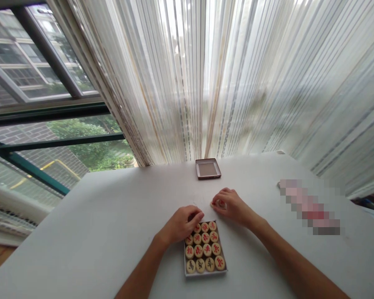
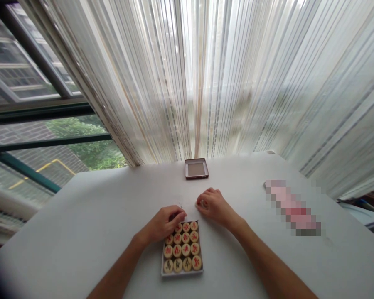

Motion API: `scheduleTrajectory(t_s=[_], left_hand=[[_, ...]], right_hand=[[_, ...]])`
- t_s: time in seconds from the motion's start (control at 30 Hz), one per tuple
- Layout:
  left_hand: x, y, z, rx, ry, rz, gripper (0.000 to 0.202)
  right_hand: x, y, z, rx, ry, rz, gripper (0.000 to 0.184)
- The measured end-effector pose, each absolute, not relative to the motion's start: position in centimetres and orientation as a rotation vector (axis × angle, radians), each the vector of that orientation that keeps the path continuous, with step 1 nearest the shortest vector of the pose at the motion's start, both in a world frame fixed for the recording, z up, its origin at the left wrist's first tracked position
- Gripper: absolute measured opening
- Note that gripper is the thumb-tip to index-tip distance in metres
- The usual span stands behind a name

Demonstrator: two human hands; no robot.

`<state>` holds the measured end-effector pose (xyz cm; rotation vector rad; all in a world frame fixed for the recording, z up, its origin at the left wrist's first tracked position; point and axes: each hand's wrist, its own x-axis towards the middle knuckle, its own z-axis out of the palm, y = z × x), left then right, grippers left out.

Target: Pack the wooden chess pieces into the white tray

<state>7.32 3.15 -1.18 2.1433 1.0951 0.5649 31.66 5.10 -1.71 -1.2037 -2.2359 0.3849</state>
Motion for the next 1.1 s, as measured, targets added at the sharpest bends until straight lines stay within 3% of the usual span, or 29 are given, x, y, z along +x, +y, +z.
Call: scheduleTrajectory(t_s=[0.33,0.83,1.1], left_hand=[[8.3,2.8,-1.2,1.940,1.136,0.866,0.027],[9.2,2.2,-1.1,1.731,1.040,0.992,0.025],[9.1,2.3,-1.0,1.720,1.017,0.980,0.022]], right_hand=[[30.5,2.3,0.1,-0.948,-2.066,0.662,0.014],[28.9,1.0,-1.3,-0.776,-2.015,0.539,0.025],[29.0,0.9,-1.4,-0.823,-2.007,0.563,0.020]])
